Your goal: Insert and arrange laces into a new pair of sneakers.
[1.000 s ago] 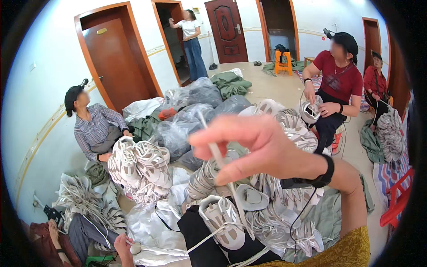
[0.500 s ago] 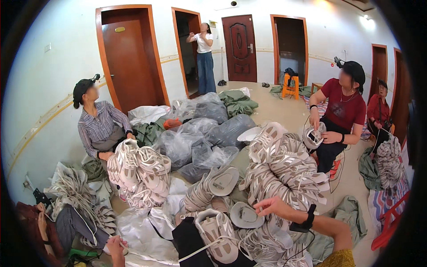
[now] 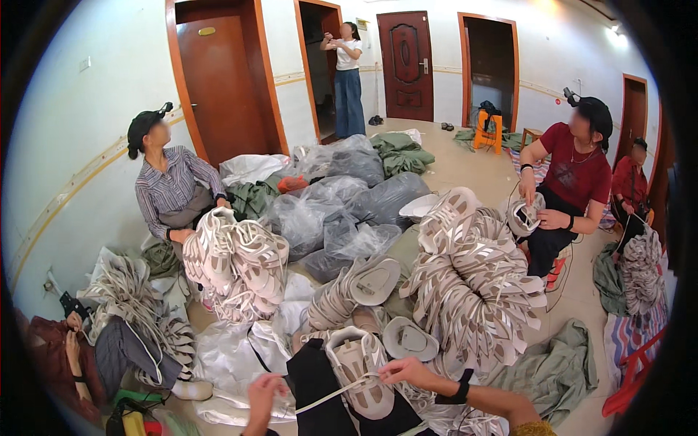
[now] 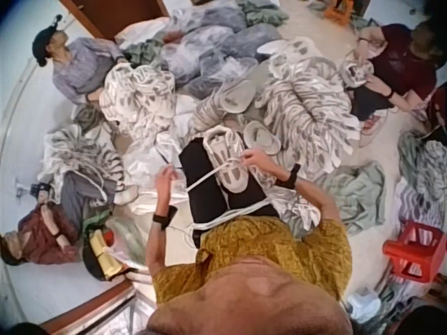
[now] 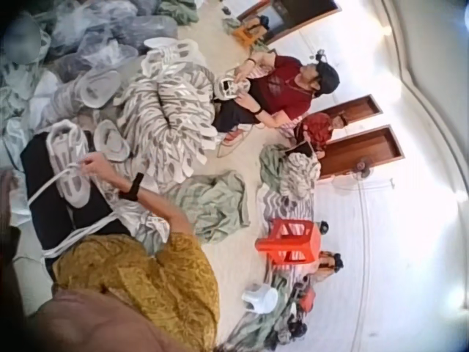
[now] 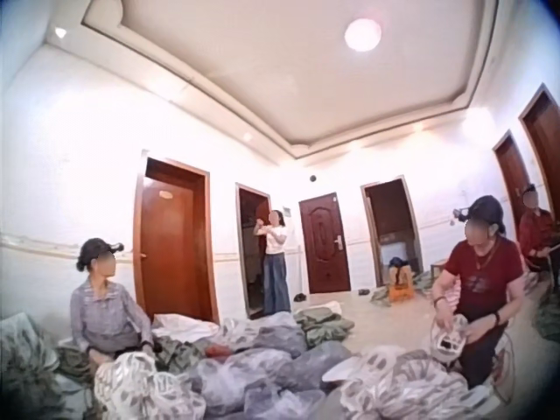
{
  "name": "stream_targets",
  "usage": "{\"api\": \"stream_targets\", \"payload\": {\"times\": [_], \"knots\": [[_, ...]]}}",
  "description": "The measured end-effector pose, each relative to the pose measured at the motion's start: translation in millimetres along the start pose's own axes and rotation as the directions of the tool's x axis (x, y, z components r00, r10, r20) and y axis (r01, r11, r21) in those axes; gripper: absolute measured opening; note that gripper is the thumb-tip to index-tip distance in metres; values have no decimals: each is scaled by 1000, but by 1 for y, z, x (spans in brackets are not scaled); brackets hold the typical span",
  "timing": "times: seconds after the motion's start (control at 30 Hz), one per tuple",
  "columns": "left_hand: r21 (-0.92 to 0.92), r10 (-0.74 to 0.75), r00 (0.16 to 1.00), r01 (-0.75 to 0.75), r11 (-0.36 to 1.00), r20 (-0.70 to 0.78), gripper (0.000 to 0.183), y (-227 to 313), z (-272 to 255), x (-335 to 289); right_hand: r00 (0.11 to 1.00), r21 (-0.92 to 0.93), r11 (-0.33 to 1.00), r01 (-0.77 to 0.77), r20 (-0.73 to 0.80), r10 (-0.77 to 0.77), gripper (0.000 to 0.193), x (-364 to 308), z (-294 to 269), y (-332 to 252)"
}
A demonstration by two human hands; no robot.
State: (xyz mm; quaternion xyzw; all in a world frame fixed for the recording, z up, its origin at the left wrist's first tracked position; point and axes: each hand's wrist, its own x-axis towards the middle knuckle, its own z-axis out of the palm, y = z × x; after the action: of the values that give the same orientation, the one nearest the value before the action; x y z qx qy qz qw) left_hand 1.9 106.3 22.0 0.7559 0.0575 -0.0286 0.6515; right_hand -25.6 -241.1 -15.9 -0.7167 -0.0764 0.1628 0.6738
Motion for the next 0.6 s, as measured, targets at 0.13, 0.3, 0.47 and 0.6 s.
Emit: {"api": "stream_targets", "payload": {"times": [0.13, 0.3, 0.47, 0.6], "knots": [[-44, -59, 994, 63, 997, 89, 14, -19, 47, -15, 993, -117, 987, 107, 71, -99, 30, 17, 32, -13], [14, -36, 995, 35, 999, 89, 11, -17, 72, -23, 973, -396, 889, 232, 76, -220, 28, 30, 51, -3], [338, 218, 964, -257, 905, 150, 14, -23, 77, -28, 917, -518, 773, 367, 63, -393, 26, 33, 56, 9], [379, 343, 924, -382, 843, 170, 14, -22, 78, -27, 895, -508, 763, 399, 34, -445, 24, 33, 58, 13]]}}
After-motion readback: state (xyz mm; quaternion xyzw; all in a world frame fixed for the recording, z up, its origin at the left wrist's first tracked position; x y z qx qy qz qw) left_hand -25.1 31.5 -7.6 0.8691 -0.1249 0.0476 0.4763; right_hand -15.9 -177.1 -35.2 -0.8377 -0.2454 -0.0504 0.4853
